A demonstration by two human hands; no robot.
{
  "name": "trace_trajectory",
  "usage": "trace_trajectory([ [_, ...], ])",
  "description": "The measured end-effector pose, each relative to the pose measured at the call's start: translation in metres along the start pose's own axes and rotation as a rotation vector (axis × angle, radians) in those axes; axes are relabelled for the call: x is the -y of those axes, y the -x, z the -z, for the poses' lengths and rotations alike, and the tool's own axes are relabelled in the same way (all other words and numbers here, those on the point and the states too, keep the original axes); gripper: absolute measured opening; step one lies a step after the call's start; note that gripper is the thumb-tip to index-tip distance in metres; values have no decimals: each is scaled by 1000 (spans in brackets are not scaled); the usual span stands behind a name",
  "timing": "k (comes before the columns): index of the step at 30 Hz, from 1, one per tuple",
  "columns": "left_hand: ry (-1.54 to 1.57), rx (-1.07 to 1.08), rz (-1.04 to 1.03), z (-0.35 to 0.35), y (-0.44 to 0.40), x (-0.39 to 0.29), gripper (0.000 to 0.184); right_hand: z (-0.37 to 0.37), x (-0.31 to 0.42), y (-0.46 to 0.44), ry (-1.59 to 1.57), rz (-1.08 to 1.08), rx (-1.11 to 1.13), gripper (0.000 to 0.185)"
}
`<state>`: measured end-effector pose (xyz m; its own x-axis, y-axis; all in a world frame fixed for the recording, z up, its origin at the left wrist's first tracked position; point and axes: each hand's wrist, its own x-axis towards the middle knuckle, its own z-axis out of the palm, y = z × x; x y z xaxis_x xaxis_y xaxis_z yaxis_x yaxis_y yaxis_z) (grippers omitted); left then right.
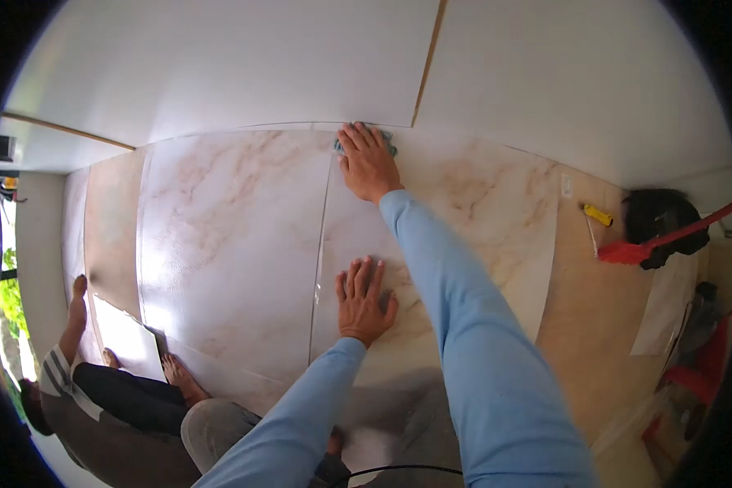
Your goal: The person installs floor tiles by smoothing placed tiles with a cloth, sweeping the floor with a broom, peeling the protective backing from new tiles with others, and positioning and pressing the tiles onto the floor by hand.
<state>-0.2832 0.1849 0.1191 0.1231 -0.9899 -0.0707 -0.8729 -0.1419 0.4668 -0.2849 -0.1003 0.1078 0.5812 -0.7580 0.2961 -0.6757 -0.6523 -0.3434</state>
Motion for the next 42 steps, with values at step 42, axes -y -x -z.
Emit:
trace_trajectory([
  [42, 40, -42, -27, 0, -1, 5, 67, -30, 69, -54, 322, 95, 69, 39],
])
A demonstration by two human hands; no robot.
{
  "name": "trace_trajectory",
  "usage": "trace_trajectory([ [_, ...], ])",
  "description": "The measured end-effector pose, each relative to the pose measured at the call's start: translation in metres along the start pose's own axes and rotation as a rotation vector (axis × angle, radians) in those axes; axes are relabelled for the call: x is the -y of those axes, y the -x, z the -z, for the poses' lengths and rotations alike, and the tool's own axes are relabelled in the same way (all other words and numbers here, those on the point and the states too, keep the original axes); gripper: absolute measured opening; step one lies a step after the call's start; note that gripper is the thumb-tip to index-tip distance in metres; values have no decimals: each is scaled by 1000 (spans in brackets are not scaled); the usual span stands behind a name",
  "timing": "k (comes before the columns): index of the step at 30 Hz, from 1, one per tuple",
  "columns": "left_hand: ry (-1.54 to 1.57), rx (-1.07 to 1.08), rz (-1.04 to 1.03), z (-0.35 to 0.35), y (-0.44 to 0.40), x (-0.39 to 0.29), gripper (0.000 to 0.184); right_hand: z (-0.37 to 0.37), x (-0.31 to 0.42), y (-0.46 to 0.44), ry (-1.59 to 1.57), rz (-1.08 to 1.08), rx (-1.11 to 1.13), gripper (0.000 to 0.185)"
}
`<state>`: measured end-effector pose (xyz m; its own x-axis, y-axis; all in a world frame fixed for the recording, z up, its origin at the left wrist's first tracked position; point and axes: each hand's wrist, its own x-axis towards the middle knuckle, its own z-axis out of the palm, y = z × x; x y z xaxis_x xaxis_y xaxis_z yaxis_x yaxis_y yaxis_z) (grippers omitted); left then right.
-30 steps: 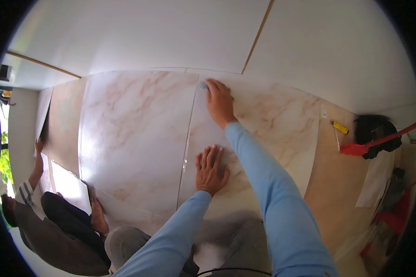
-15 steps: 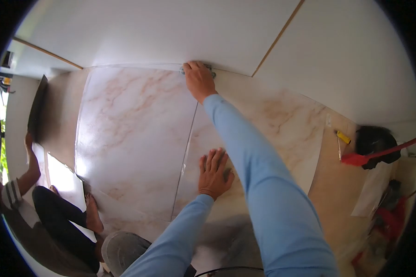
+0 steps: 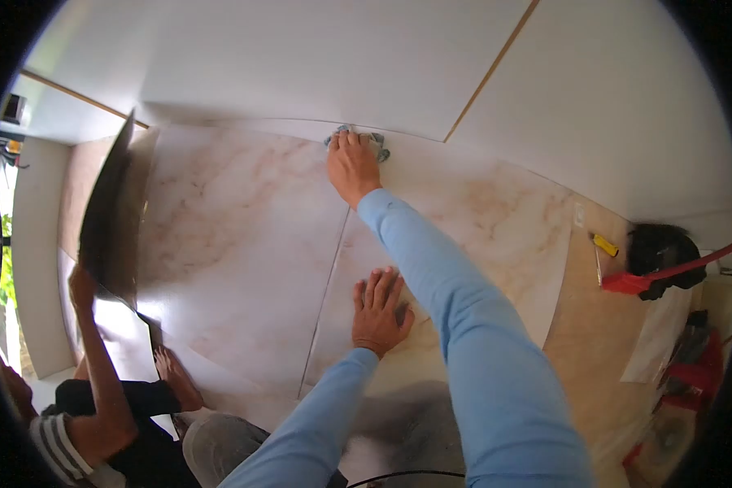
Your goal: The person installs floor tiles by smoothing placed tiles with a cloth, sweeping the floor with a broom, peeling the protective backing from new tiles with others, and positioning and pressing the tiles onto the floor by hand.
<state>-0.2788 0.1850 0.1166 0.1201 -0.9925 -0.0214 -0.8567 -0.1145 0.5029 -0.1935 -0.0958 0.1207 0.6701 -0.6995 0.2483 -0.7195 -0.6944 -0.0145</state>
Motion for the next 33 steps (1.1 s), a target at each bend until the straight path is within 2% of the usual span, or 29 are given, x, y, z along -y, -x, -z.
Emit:
trace_trajectory([
  [3, 9, -17, -2, -2, 1, 1, 67, -6, -11, -3, 62, 63, -198, 37],
  [6, -5, 6, 12, -4, 6, -3, 68, -3, -4, -5, -10, -5, -61, 34],
  [9, -22, 10, 20, 0, 0, -3, 69, 4, -9, 2, -19, 105, 59, 32],
  [12, -22, -16, 12, -1, 0, -4, 68, 0, -22, -3, -66, 152, -151, 30],
  [15, -16, -12, 7, -1, 0, -2, 68, 3, -17, -17, -78, 53, -19, 30],
  [18, -8, -10, 6, -2, 0, -2, 67, 8, -12, -13, 41, 45, 92, 31],
  [24, -21, 10, 24, -1, -1, -3, 69, -4, -31, -5, 114, 185, -149, 32],
  [27, -32, 34, 23, 0, 2, -4, 72, -1, -24, -15, 142, 128, 60, 34],
  [30, -34, 57, 30, 2, 1, -4, 74, 4, -30, -10, 160, 93, 72, 34],
  [33, -25, 71, 35, 5, 1, -6, 76, 12, -57, 14, 14, 71, 43, 35],
])
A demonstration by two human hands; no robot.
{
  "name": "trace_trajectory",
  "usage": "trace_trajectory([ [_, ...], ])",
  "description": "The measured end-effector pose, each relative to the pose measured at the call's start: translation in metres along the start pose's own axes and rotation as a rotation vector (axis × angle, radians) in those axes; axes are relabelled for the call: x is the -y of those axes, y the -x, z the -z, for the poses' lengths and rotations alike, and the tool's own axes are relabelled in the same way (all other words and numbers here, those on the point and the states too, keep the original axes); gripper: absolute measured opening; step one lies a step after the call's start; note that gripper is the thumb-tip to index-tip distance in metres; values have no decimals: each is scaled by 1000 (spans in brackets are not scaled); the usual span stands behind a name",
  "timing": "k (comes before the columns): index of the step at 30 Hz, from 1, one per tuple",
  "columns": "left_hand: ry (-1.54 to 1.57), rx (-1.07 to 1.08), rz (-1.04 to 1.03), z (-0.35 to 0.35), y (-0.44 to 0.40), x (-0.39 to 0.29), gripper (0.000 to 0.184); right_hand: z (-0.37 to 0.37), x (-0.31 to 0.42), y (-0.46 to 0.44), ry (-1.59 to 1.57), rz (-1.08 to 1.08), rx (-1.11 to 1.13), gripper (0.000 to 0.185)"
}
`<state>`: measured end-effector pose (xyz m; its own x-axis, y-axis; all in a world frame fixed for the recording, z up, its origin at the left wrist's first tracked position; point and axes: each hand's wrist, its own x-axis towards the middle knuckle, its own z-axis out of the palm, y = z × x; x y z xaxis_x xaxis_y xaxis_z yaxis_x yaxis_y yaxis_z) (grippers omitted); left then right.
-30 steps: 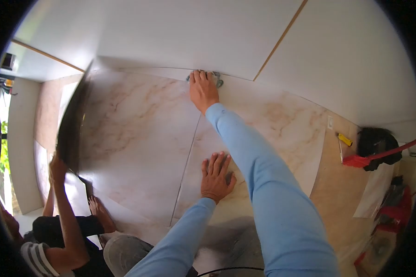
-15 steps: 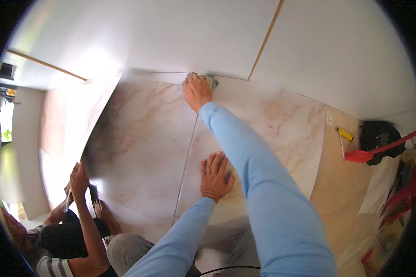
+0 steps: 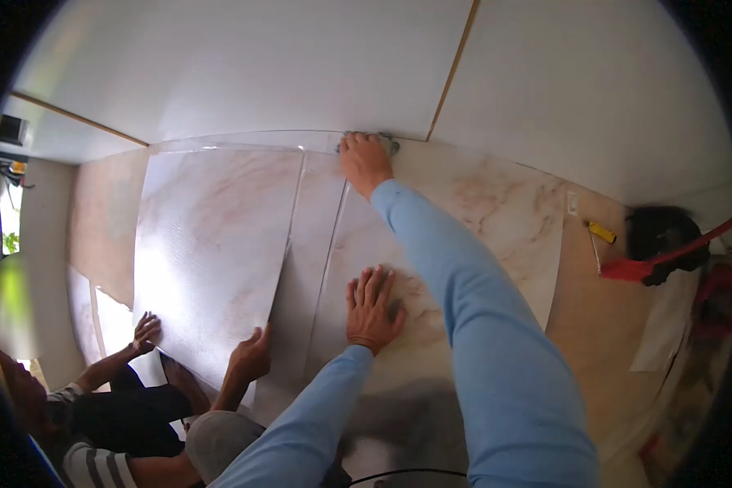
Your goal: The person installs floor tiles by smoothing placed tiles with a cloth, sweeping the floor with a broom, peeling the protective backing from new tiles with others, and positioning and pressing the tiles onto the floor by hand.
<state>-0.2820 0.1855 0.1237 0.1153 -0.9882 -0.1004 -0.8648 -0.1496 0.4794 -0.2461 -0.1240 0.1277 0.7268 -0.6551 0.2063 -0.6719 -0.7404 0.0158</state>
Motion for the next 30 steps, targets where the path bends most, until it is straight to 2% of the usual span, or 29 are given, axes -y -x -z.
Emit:
trace_trajectory([
  [9, 63, -43, -19, -5, 2, 6, 76, 34, -72, 123, -160, -262, -46, 40],
  [11, 83, -52, -14, -3, 2, 3, 76, 52, -64, 158, -142, -350, 41, 46],
  [15, 290, -103, -40, -19, 2, 12, 77, 72, -36, 232, -107, -408, 78, 55],
  [20, 184, -102, -23, -5, 3, 2, 73, 115, 14, 310, -242, -514, 274, 62],
  [24, 129, -91, -12, -7, 2, 1, 71, 124, 47, 367, -223, -507, 319, 61],
  [25, 62, -80, 11, 4, 2, -9, 65, 123, 54, 378, -214, -498, 308, 60],
  [30, 122, 353, 133, 86, -35, -29, 41, 113, 59, 387, -257, -542, 358, 59],
])
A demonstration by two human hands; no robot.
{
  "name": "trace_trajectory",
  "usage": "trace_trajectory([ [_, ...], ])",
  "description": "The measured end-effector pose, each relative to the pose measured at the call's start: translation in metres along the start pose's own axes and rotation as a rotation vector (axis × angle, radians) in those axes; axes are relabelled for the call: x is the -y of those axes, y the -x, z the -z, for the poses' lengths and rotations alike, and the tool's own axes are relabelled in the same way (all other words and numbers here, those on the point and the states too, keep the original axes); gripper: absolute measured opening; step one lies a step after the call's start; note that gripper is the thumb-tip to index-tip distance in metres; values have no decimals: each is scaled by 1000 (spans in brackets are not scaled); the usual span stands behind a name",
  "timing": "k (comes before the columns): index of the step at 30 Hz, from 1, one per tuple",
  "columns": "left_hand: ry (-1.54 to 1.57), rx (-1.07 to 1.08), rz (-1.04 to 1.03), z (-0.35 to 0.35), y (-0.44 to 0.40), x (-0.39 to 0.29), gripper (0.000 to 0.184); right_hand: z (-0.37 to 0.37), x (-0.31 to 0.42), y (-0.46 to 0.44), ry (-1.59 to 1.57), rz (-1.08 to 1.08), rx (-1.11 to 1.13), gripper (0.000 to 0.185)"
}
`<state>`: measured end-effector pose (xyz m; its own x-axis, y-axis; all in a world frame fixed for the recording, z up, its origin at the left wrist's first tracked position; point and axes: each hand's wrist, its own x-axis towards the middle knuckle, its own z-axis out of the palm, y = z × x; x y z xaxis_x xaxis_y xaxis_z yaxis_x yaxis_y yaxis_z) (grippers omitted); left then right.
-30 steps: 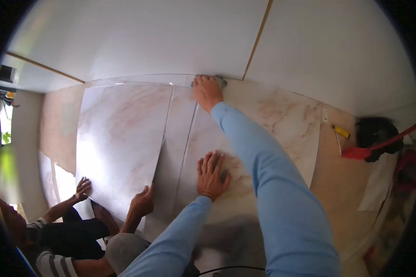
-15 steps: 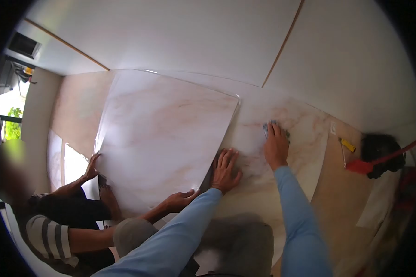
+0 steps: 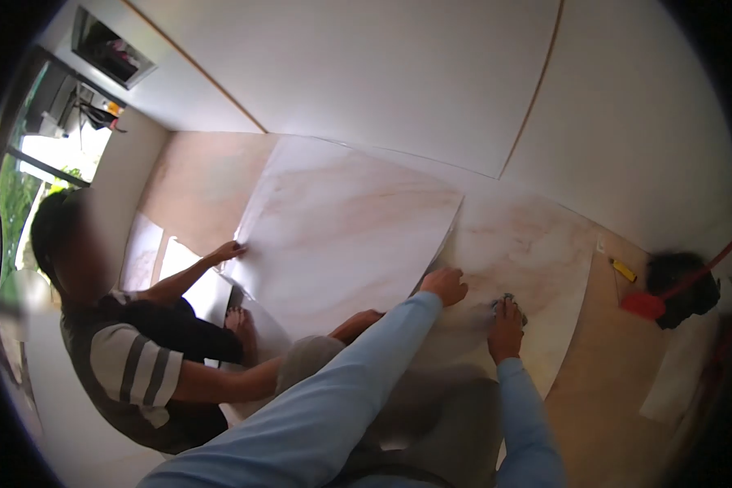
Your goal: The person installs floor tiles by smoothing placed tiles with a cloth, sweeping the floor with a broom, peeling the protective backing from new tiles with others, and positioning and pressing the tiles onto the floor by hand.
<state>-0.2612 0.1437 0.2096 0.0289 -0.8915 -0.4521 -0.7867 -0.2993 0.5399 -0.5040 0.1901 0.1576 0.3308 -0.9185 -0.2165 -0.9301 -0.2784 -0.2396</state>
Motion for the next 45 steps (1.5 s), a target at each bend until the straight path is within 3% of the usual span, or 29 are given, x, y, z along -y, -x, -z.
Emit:
trace_trajectory([
  [1, 13, 89, 28, 9, -3, -5, 39, 4, 1, 1, -9, -10, 16, 59],
  [3, -22, -88, -104, 17, -6, -17, 39, 5, -5, -1, 9, -2, 21, 60],
  [5, 32, -126, -218, 42, 8, -52, 38, -8, -12, -2, 55, 33, -3, 62],
  [9, 201, -304, -600, 64, 80, -129, 39, 10, 0, -4, -77, -12, 125, 64],
  [11, 307, -275, -721, 95, 150, -155, 39, -10, -19, 4, -191, 7, 209, 72],
  [14, 307, -156, -762, 103, 202, -158, 36, -19, -20, 9, -94, 12, 228, 72],
  [17, 177, -71, -708, 88, 199, -148, 32, -18, -14, 15, 12, -2, 232, 72],
  [20, 102, -143, -745, 85, 203, -141, 28, -18, -9, 22, 72, -12, 233, 72],
  [23, 231, -222, -825, 79, 213, -144, 28, -18, -8, 29, 113, -22, 230, 72],
  [32, 263, -188, -875, 119, 300, -145, 28, -36, -13, 33, 181, -16, 219, 72],
  [35, 309, -228, -890, 123, 319, -142, 29, -45, -16, 29, 155, -51, 206, 82],
  [38, 300, -197, -892, 115, 335, -147, 29, -59, -28, 27, 163, 46, 105, 81],
  [45, 281, -228, -949, 105, 358, -147, 28, -19, 1, 44, 75, -8, 181, 74],
])
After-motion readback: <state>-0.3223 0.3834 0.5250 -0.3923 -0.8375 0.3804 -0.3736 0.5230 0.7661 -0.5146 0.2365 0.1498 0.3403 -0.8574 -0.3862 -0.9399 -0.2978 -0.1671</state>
